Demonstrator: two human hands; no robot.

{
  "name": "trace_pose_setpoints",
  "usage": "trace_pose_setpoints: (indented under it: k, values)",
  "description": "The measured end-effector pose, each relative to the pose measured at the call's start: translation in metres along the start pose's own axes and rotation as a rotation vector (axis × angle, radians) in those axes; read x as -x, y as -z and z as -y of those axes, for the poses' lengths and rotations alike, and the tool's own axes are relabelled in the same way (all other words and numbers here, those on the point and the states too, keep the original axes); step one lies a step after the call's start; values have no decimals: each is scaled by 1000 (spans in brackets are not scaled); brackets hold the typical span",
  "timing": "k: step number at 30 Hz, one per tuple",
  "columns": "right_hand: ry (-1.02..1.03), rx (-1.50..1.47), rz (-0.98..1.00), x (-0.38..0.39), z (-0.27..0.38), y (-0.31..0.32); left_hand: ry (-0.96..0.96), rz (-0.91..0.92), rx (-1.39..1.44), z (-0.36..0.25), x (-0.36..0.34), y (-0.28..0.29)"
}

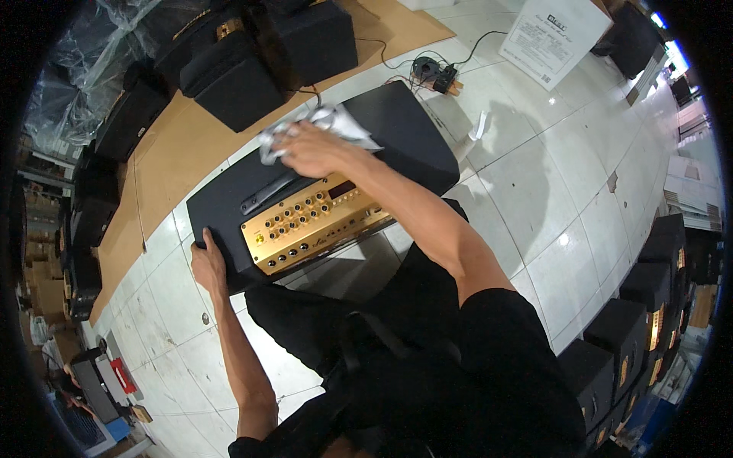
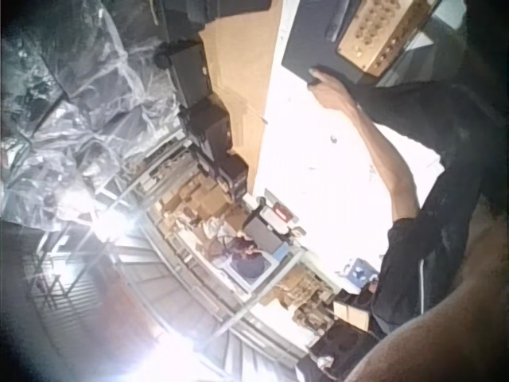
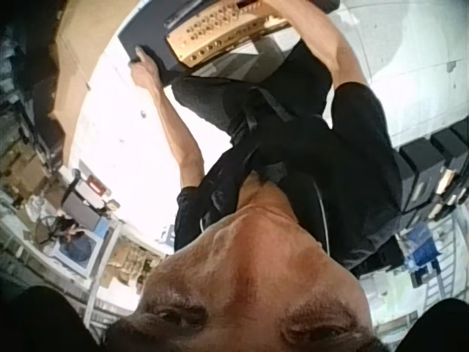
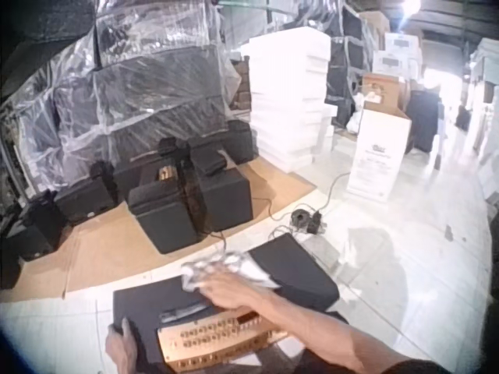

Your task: The person opens a cardboard box with a red utility knife, cuts and places white foam padding inside, then retrieves a black and gold karaoke amplifier, wipes it with a cloth, and places it into the box.

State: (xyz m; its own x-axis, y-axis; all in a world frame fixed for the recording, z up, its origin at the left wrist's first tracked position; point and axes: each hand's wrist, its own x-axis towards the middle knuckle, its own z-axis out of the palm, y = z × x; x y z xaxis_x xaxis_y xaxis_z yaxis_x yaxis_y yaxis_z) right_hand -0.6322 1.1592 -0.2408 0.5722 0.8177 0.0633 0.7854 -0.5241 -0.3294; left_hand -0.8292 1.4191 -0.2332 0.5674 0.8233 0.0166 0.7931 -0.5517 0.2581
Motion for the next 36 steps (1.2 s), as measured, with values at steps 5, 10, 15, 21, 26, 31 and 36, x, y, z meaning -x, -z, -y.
trace_pose_setpoints:
  k: [5, 10, 15, 21, 26, 31, 36]
  values:
    - [0, 79, 19, 59, -61, 24, -5, -28, 75, 19, 0, -2]
    - [-344, -100, -118, 165, -97, 52, 4, -1, 62, 6, 3, -1]
    - [-176, 43, -103, 122, -69, 33, -3, -27, 37, 0, 2, -3]
    - [45, -55, 131, 48, -10, 25, -1, 33, 32, 10, -4, 1]
    - [-15, 7, 106, 135, -64, 51, -15, -14, 64, 11, 1, 1]
    - [-127, 18, 152, 147, -68, 55, -14, -10, 59, 0, 7, 0]
    - [159, -248, 214, 26, 8, 13, 5, -31, 64, 7, 5, -1]
